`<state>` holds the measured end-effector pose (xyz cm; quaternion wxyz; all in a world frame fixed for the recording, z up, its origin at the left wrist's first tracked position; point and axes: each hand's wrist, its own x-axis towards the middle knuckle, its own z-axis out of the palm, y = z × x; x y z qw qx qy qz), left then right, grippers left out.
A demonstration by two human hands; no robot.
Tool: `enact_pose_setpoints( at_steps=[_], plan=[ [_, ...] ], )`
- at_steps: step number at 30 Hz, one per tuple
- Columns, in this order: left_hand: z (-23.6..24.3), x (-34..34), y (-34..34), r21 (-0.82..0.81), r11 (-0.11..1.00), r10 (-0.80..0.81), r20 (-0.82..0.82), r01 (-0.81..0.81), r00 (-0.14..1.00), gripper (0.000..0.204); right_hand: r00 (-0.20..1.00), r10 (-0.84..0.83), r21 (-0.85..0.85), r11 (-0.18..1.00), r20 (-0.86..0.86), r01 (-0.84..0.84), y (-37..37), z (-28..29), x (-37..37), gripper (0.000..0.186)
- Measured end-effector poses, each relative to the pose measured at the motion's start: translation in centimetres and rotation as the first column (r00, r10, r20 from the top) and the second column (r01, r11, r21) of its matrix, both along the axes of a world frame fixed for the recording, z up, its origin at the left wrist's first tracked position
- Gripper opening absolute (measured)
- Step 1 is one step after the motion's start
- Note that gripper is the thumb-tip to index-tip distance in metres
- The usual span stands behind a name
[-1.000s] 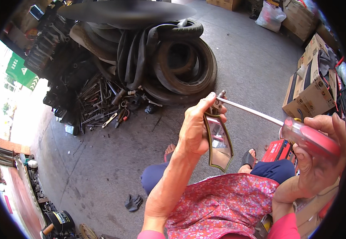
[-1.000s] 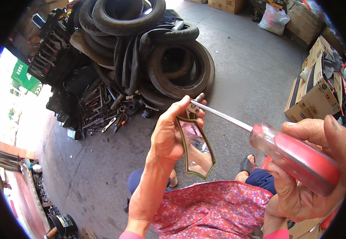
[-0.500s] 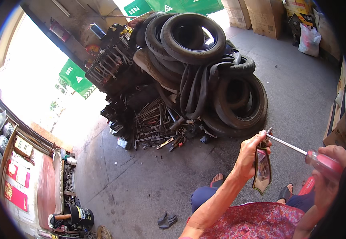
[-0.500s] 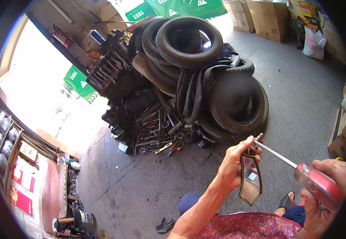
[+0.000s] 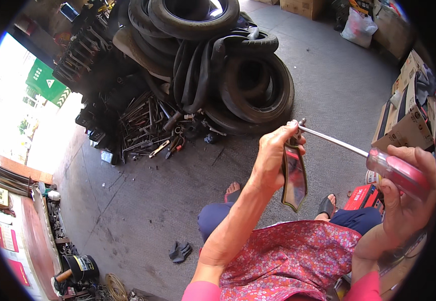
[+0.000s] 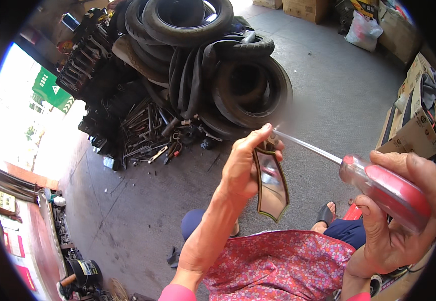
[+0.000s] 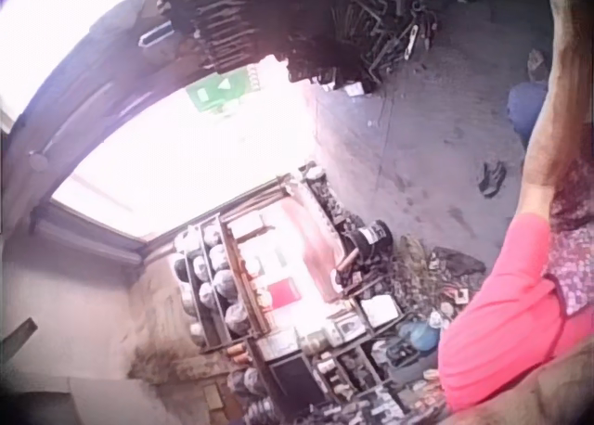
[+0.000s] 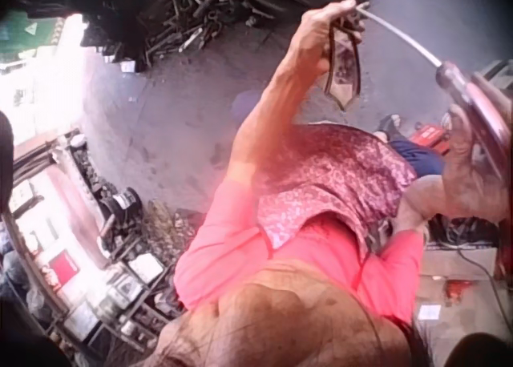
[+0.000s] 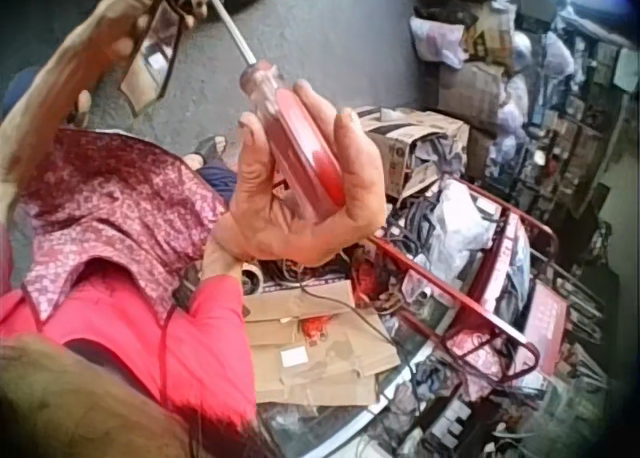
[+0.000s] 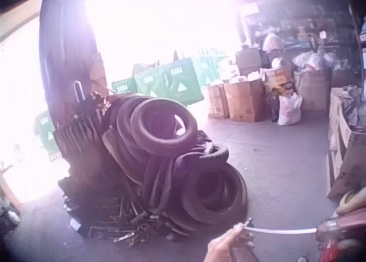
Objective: The person uses a screwdriver to disassemble a small mechanical part, likely a brake caliper, in a cluttered workshop. They remove screws and separate the housing from the internal components.
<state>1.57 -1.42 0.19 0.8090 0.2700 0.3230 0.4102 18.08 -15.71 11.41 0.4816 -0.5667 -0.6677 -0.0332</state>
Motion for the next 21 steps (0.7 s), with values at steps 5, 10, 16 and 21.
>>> enact_pose_setpoints(
  at_steps=[5, 10, 16, 21],
  plan=[
    [-0.9, -1.5, 2.0, -0.085, 0.968, 0.241, 0.057, -0.236, 0.969, 0.025, 0.977, -0.171, 0.015, 0.985, 0.125, 0.171, -6.3, 2.8, 4.4, 0.037],
    [-1.9, -2.2, 3.1, -0.201, 0.967, 0.21, 0.286, -0.156, 0.935, 0.017, 0.99, 0.14, 0.46, 0.881, -0.026, -0.113, -3.1, -0.7, 0.1, 0.038],
    [-4.2, -4.7, 4.9, -0.129, 0.989, -0.017, 0.372, 0.07, 0.928, 0.032, 0.921, 0.1, -0.038, 0.995, 0.377, -0.092, 2.3, -9.1, -3.0, 0.019],
    [-4.5, -3.9, 5.0, -0.068, 0.983, -0.132, 0.379, 0.17, 0.916, 0.032, 0.821, 0.061, -0.146, 0.989, 0.568, 0.027, 3.1, -9.6, -2.4, 0.02]
  ],
)
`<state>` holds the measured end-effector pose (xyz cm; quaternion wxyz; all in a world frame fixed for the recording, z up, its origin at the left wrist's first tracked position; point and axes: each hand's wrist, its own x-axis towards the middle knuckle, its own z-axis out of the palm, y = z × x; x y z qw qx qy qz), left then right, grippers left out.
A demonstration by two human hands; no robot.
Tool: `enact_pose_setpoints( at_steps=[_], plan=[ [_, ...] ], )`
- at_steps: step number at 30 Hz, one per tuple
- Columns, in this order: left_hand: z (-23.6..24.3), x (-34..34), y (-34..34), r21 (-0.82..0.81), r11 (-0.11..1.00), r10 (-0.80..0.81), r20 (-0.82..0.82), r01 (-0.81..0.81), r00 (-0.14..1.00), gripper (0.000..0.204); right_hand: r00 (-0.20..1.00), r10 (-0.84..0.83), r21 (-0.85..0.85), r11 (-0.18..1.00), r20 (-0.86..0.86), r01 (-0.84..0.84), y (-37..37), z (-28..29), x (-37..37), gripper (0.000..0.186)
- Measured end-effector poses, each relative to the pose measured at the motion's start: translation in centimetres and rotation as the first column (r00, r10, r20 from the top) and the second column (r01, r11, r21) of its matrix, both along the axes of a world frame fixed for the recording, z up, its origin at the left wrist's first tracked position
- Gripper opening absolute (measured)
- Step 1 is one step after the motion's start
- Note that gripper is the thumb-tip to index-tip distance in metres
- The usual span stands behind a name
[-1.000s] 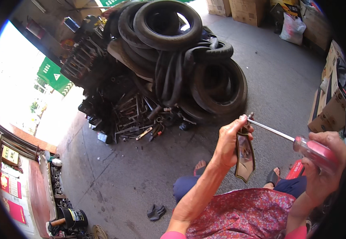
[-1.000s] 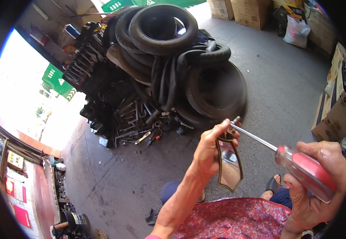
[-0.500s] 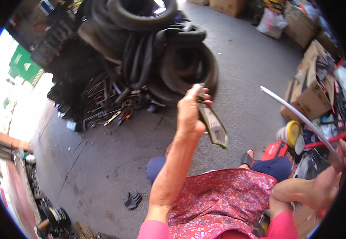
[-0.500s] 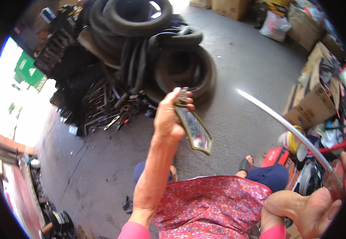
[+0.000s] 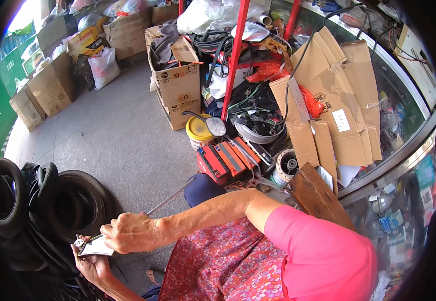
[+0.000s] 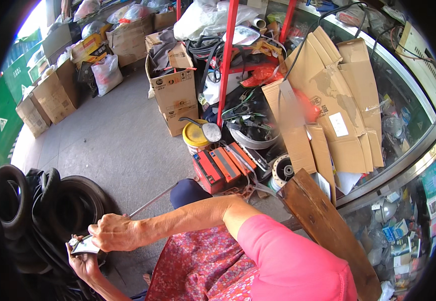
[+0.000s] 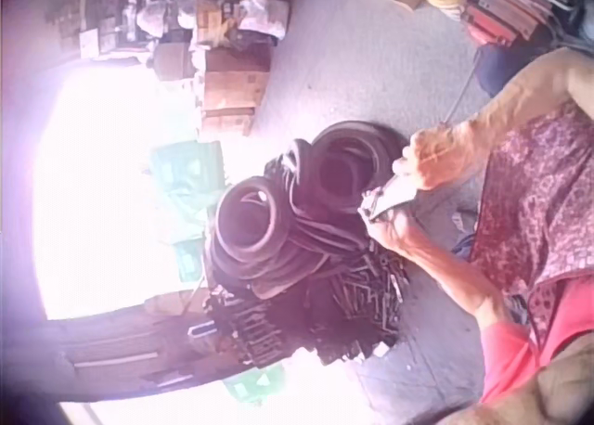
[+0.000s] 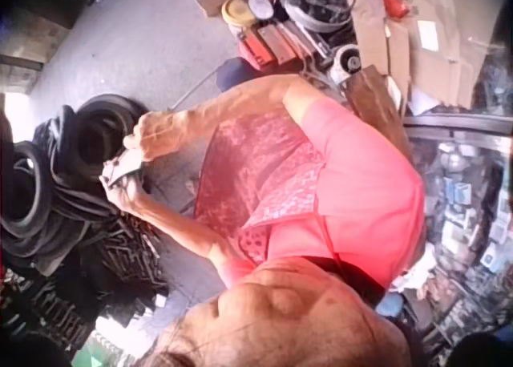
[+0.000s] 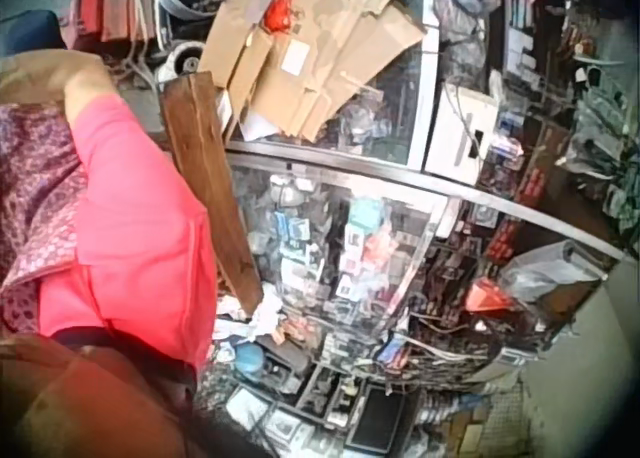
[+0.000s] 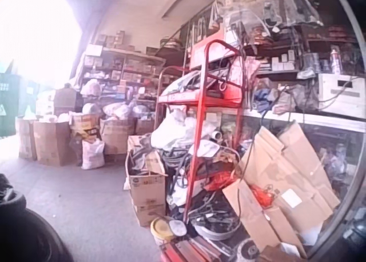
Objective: The person uses a screwdriver to disassemble a small mechanical part, likely a brake caliper, in a cluttered workshop. They remove screws and separate the housing from the internal components.
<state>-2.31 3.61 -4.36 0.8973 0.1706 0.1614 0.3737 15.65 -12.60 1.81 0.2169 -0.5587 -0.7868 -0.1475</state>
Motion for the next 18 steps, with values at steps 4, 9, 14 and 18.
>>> enact_pose_setpoints(
  at_steps=[4, 9, 14, 18],
  plan=[
    [3.0, 2.4, -2.7, -0.057, 0.998, -0.004, 0.006, 0.005, 1.0, 0.038, 0.999, -0.04, 0.038, 0.998, -0.033, 0.042, -0.8, 0.3, 1.3, 0.012],
    [4.2, 2.9, -4.0, 0.222, 0.941, -0.241, -0.092, 0.256, 0.966, 0.056, 0.941, -0.181, 0.169, 0.957, -0.285, 0.235, -3.4, 1.1, 5.9, 0.019],
    [4.5, 2.1, -4.0, 0.04, 0.993, -0.114, 0.286, 0.107, 0.951, 0.073, 0.764, -0.545, 0.04, 0.805, -0.346, 0.592, -8.0, -2.8, 13.6, 0.018],
    [6.3, 3.5, -4.9, -0.073, 0.995, -0.033, 0.434, 0.071, 0.9, 0.084, 0.537, -0.823, -0.174, 0.566, -0.188, 0.806, -14.8, -9.6, 20.1, 0.02]
  ],
)
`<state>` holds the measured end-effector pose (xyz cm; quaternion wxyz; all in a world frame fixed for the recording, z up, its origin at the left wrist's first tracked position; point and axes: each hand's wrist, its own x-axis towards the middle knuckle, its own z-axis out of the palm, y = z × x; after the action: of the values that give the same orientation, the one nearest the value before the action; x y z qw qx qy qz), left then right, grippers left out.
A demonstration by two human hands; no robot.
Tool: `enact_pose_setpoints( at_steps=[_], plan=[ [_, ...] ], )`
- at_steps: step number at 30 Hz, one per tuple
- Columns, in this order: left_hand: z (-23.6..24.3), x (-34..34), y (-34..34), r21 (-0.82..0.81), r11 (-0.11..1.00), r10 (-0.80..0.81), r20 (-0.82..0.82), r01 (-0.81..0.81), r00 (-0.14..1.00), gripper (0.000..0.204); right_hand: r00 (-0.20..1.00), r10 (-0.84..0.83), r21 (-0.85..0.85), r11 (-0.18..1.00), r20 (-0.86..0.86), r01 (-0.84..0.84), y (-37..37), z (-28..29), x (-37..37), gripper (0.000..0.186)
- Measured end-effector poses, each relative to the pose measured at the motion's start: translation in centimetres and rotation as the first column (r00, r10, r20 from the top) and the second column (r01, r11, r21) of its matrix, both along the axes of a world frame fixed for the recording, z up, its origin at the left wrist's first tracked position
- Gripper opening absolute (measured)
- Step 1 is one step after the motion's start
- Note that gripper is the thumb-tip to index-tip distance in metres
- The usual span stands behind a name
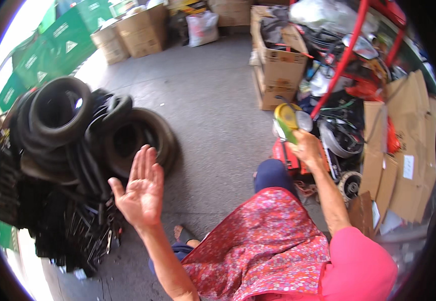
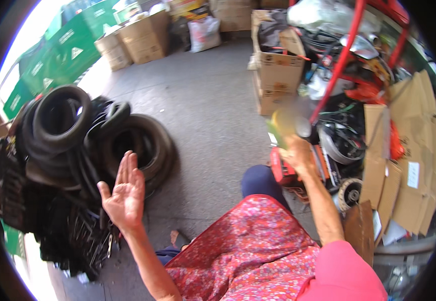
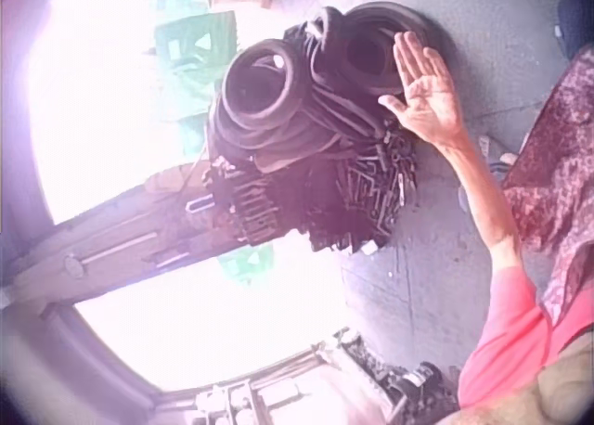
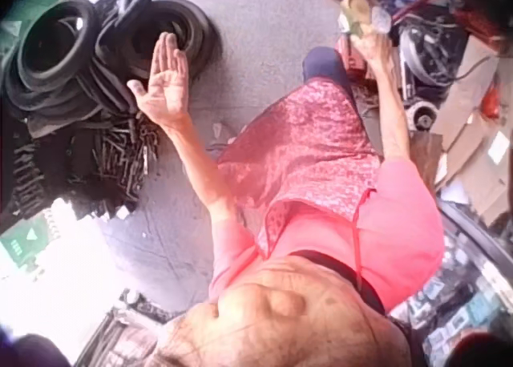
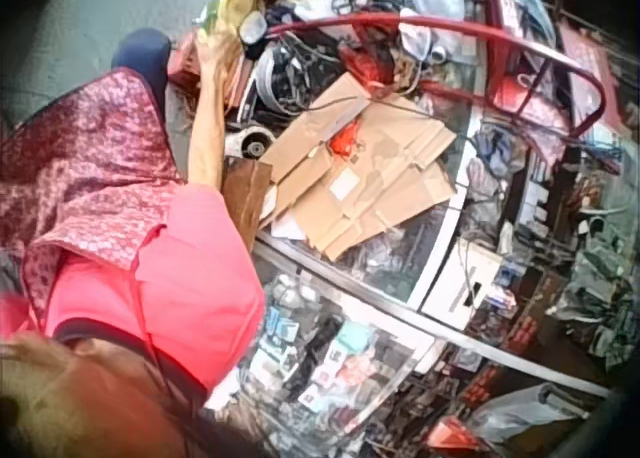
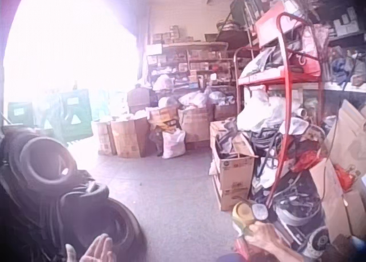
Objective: The person uses a screwdriver to disassemble a small mechanical part, likely a brake caliper, in a cluttered workshop. They remove screws and separate the housing from the internal components.
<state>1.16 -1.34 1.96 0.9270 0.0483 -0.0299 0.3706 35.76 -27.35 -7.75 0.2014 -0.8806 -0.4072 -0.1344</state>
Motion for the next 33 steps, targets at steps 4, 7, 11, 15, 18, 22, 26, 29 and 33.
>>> enact_pose_setpoints(
  at_steps=[4, 7, 11, 15, 18, 22, 26, 29, 33],
  plan=[
    [0.2, -0.2, -0.1, 0.0, 0.999, 0.05, -0.034, -0.05, 0.998, 0.086, 0.976, -0.213, -0.224, 0.954, -0.041, 0.198, -5.3, -7.2, 3.7, 0.021],
    [-1.3, -0.9, 0.3, 0.106, 0.994, 0.03, -0.092, -0.021, 0.995, 0.08, 0.959, -0.276, -0.244, 0.936, -0.064, 0.253, -7.5, -10.0, 4.5, 0.018],
    [-2.9, -0.5, 1.3, 0.135, 0.989, -0.016, -0.299, 0.059, 0.954, 0.067, 0.945, -0.191, -0.313, 0.91, 0.264, 0.272, -12.2, -16.4, 8.0, 0.022],
    [-1.2, -0.8, -0.3, 0.299, 0.945, 0.097, -0.64, 0.131, 0.762, 0.054, 0.966, -0.207, -0.412, 0.875, 0.157, 0.254, -10.1, -20.3, 9.1, 0.025],
    [-0.3, -2.3, -1.5, 0.423, 0.87, 0.123, -0.684, 0.254, 0.719, 0.045, 0.95, -0.196, -0.472, 0.832, 0.245, 0.293, -10.5, -22.2, 12.9, 0.016],
    [0.1, -6.5, -1.4, 0.56, 0.596, 0.139, -0.778, 0.575, 0.613, 0.039, 0.985, -0.165, -0.646, 0.748, 0.044, 0.154, -10.4, -19.2, 14.2, 0.021],
    [-7.1, -13.1, 1.8, 0.357, 0.754, 0.186, -0.921, 0.551, 0.342, 0.037, 0.993, -0.064, -0.407, 0.908, 0.103, 0.101, -8.4, -9.3, 8.8, 0.029],
    [-18.8, -16.7, 7.2, 0.151, 0.984, 0.143, -0.986, 0.097, 0.086, 0.028, 0.987, -0.15, -0.426, 0.898, -0.062, 0.109, -4.1, 0.1, 1.5, 0.024],
    [-32.2, -20.5, 14.5, 0.256, 0.938, 0.159, -0.917, -0.234, -0.366, 0.021, 0.981, -0.161, -0.218, 0.967, -0.105, 0.135, -1.6, 5.5, -3.6, 0.019]
  ],
)
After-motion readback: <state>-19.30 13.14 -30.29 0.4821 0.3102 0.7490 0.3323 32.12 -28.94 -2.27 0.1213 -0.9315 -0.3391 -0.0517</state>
